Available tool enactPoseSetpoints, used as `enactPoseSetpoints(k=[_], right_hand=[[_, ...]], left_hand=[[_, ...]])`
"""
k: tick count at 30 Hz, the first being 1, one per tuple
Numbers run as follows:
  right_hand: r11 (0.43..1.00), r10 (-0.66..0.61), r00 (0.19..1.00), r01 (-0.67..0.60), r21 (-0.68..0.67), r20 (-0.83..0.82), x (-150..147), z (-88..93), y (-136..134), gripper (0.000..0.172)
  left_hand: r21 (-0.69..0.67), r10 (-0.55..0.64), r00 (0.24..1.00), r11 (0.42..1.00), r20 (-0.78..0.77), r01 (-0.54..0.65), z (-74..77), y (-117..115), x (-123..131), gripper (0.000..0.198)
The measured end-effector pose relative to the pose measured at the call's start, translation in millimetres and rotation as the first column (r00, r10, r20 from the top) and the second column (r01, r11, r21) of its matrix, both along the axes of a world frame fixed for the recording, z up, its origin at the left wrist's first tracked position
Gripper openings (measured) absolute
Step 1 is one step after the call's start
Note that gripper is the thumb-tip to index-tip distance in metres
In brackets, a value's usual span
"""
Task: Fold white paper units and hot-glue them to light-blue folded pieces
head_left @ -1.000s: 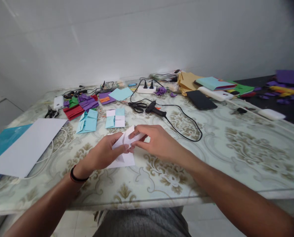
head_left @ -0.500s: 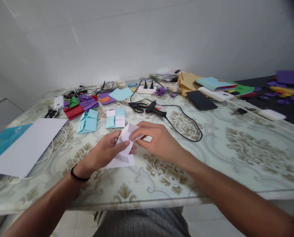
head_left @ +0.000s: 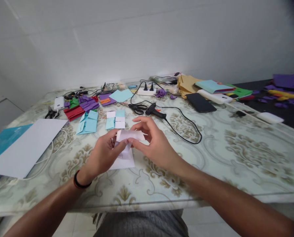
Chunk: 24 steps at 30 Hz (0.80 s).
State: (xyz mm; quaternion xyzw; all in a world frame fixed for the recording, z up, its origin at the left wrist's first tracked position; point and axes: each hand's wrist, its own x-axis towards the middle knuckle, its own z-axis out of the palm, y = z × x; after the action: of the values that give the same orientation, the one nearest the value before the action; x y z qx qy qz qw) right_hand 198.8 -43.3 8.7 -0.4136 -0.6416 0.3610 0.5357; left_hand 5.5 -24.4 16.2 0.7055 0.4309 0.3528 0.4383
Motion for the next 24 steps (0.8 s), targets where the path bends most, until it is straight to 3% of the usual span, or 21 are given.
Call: enactPoseSetpoints(k=[5, 9, 14, 24], right_hand=[[0.994, 0.01, 1.0, -0.012, -0.107, -0.019, 1.1, -2.5, 4.0, 0.03], [0.983, 0.066, 0.996, -0.076, -0.166, -0.067, 2.2, -0.3, 6.4, 0.016], [0.976, 0.073, 0.991, -0.094, -0.198, -0.111, 2.2, 1.3, 7.2, 0.017], [0.966, 0.099, 0.995, -0.095, -0.24, 0.006, 1.8, 1.6, 8.0, 0.022]], left_hand=[[0.133, 0.112, 0.989, 0.986, -0.092, -0.099, 2.6, -6.2, 6.0, 0.023], [0.014, 0.029, 0.999, 0.999, -0.024, -0.029, 6.7, -4.9, 4.4, 0.025], [-0.175, -0.038, 0.999, 0.984, 0.02, 0.04, 5.7, -1.7, 0.1, 0.036], [-0.036, 0.031, 0.998, 0.999, -0.056, -0.033, 4.0, -3.3, 2.2, 0.03]])
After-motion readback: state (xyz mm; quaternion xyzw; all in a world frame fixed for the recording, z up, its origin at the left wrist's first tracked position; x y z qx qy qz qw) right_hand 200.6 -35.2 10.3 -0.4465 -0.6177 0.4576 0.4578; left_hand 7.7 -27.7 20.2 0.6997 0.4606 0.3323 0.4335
